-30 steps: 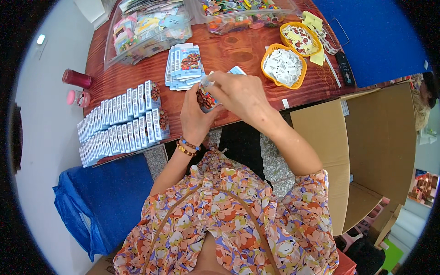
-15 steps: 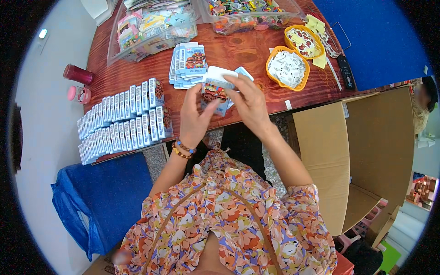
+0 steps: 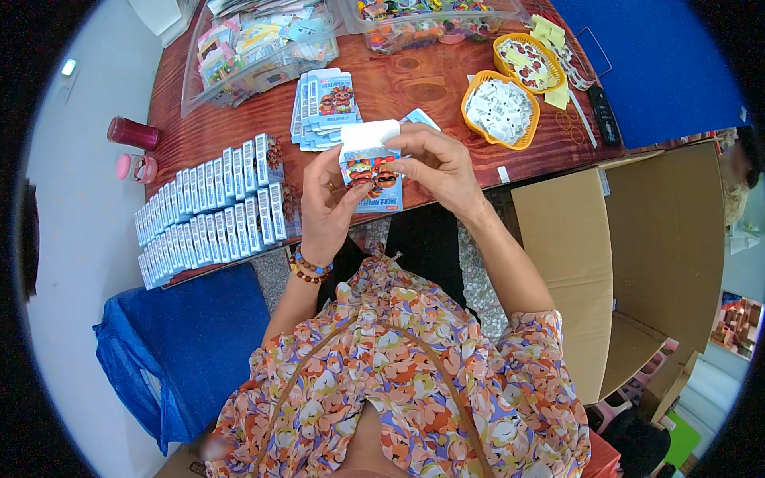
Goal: Packing small colorful items and printed cards into small white cardboard boxes.
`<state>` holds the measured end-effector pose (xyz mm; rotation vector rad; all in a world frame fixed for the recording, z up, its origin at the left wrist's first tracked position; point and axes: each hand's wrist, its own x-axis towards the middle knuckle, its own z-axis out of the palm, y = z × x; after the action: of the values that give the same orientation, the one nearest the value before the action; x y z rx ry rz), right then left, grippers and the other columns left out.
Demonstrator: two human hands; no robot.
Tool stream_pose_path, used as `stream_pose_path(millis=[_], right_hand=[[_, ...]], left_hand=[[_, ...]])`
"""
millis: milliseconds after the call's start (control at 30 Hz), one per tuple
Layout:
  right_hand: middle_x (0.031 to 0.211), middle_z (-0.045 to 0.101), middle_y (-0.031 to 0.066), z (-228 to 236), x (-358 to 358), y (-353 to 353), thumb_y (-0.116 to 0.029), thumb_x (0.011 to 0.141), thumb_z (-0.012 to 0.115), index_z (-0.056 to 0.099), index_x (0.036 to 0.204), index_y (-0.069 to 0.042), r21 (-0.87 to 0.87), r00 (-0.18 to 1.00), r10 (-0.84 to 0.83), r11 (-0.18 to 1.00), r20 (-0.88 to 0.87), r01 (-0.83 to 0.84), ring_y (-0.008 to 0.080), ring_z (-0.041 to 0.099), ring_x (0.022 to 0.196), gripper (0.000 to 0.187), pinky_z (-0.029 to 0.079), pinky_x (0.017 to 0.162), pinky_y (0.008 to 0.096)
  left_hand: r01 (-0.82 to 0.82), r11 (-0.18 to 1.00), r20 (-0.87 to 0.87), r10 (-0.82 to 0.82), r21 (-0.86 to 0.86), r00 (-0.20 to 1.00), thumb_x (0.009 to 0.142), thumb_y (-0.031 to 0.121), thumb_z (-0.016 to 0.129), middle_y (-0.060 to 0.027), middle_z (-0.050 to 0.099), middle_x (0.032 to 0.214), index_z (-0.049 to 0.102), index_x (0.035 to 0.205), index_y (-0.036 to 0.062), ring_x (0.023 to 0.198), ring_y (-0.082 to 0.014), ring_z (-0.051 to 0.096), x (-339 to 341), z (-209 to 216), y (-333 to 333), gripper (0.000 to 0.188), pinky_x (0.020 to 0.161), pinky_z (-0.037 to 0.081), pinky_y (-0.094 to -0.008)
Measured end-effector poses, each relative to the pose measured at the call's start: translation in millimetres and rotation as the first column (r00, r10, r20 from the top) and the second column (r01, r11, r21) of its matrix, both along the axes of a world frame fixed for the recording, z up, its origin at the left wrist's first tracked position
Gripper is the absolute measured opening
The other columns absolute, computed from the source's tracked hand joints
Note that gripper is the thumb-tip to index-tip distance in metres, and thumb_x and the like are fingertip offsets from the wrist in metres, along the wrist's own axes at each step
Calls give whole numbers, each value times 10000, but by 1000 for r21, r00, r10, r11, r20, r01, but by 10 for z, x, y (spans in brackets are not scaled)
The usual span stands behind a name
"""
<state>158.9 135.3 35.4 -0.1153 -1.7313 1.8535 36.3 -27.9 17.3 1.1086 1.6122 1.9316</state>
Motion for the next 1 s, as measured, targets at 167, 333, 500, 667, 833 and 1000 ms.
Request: stream_pose_path(millis=[167, 333, 500, 667, 833, 1000], right_hand=[[1127, 606, 76, 110, 78, 89, -38, 871, 721, 702, 1028, 9, 5, 990, 110, 994, 84, -111, 150, 595, 1008, 165, 482, 870, 295], [1116, 622, 79, 96, 131, 149, -50, 868, 725, 705, 1002, 10, 206, 986, 105, 970, 127, -130, 164, 596, 1029, 148, 476, 894, 311], [1132, 631, 79, 84, 184, 84, -44, 882, 715, 698, 1037, 10, 217, 975, 107, 965, 195, -149, 158, 614, 1018, 165, 491, 899, 303], [1140, 632, 59, 46, 240, 53, -5, 900, 690, 656, 1160, -11, -67, 957, 192, 981, 216, -181, 129, 648, 959, 263, 542, 850, 275], [1119, 641, 61, 3, 251, 132, -5, 896, 696, 648, 1158, -11, 231, 954, 212, 938, 212, -260, 123, 641, 973, 267, 541, 829, 273], [1046, 669, 46, 191, 111, -124, -102, 940, 674, 686, 1038, -25, -97, 990, 62, 994, 127, -50, 116, 624, 975, 125, 530, 799, 271]], left_hand=[[76, 993, -62, -82, -92, 995, 839, 7, 740, -109, 613, 1163, 529, 1318, 39, 1039, -205, 629, -24, 142, -91, 524, 886, 516, -324], [159, 970, -201, -195, -185, 960, 799, -4, 751, -123, 613, 1128, 545, 1281, 31, 1046, -265, 617, -72, 143, -165, 526, 922, 474, -344], [264, 962, 258, -237, -73, 936, 878, -35, 690, -101, 620, 1132, 507, 1248, 31, 1023, -165, 645, 68, 145, -154, 418, 868, 548, -305], [248, 964, 235, -220, -97, 947, 906, -41, 661, -96, 627, 1119, 486, 1256, 23, 1014, -138, 650, 74, 188, -145, 397, 831, 579, -294], [353, 931, 388, -290, -99, 875, 893, -34, 677, -89, 640, 1098, 497, 1244, 24, 1005, -138, 652, 63, 162, -187, 399, 841, 570, -292], [227, 953, 122, -206, -201, 971, 859, -15, 718, -95, 643, 1109, 512, 1224, 33, 994, -148, 658, 50, 63, -175, 422, 821, 573, -309]])
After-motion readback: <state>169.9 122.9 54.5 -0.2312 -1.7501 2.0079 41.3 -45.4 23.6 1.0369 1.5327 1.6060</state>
